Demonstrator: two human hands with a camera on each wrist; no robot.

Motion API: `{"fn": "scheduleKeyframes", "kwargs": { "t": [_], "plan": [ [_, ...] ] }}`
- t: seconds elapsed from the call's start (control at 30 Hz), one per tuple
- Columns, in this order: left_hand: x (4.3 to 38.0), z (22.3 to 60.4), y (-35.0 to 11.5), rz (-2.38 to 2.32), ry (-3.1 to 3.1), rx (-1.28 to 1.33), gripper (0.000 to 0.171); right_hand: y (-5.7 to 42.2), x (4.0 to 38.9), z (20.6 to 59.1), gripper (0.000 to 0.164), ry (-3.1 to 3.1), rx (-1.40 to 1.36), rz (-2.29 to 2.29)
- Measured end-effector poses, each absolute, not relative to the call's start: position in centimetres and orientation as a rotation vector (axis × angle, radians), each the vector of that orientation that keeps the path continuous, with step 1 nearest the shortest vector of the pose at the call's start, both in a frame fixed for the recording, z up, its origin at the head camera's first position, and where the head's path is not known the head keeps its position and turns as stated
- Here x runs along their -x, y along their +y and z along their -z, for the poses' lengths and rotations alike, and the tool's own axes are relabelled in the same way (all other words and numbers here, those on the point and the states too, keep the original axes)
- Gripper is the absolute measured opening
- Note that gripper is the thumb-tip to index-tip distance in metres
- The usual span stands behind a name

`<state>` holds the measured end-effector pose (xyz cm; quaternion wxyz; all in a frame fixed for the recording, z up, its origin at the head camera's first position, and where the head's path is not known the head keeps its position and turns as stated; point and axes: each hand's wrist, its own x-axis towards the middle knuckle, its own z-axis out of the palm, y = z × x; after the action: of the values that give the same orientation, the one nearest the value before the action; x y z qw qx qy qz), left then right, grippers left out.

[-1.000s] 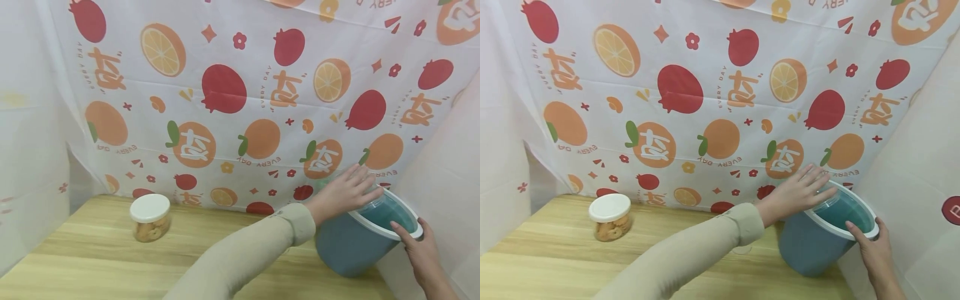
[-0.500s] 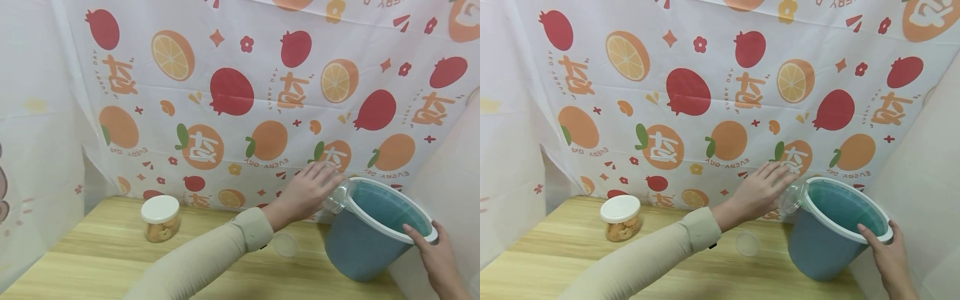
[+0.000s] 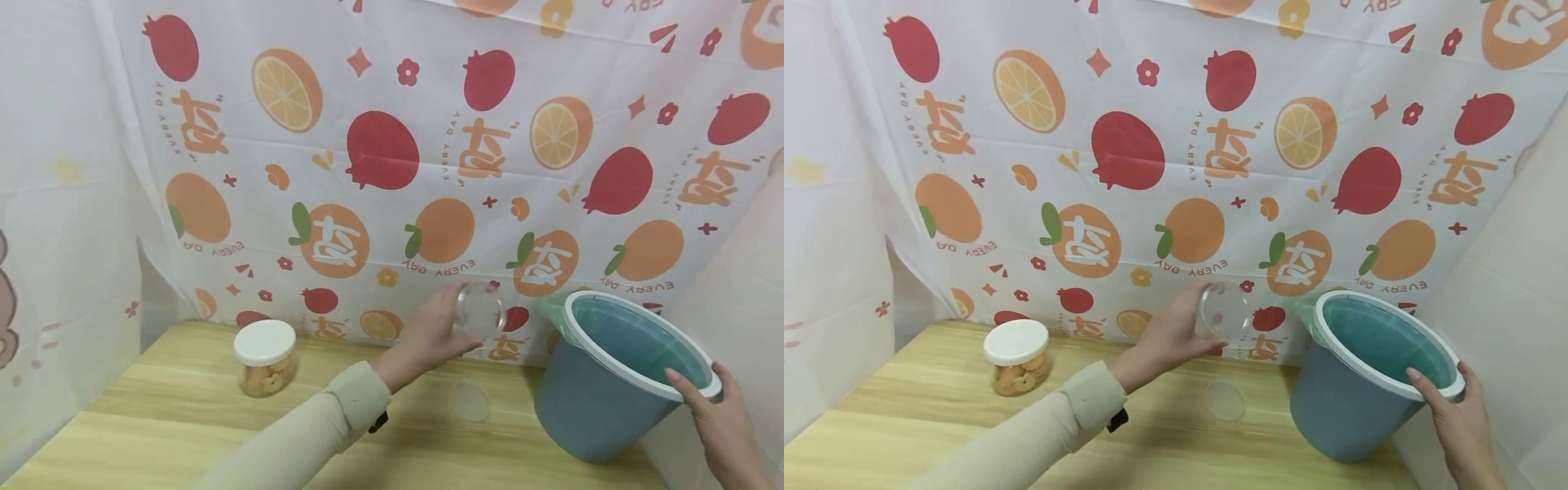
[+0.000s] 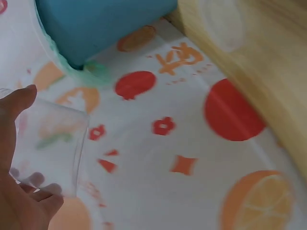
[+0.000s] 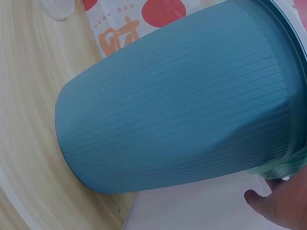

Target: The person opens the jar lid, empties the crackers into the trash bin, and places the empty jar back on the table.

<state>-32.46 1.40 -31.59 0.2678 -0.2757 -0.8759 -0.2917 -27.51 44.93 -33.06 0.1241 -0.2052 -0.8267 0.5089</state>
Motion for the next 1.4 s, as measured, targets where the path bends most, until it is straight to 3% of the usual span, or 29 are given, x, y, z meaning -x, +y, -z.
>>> {"fn": "scheduleKeyframes", "kwargs": {
  "t": [0.47,0.83,1.4],
  "plan": [
    [34.4,39.2,-1.3,1.374,-2.285,0.255,0.097,45.9,28.0,33.8,0.098,-2.423,0.476,-1.422],
    [36.1,44.0,-2.2,1.584,-2.225,0.207,0.096,45.8,27.7,33.5,0.096,-2.430,0.420,-1.419],
    [37.5,47.0,-1.9,1.683,-2.334,0.261,0.095,45.9,28.0,33.3,0.098,-2.425,0.418,-1.406]
  ]
}}
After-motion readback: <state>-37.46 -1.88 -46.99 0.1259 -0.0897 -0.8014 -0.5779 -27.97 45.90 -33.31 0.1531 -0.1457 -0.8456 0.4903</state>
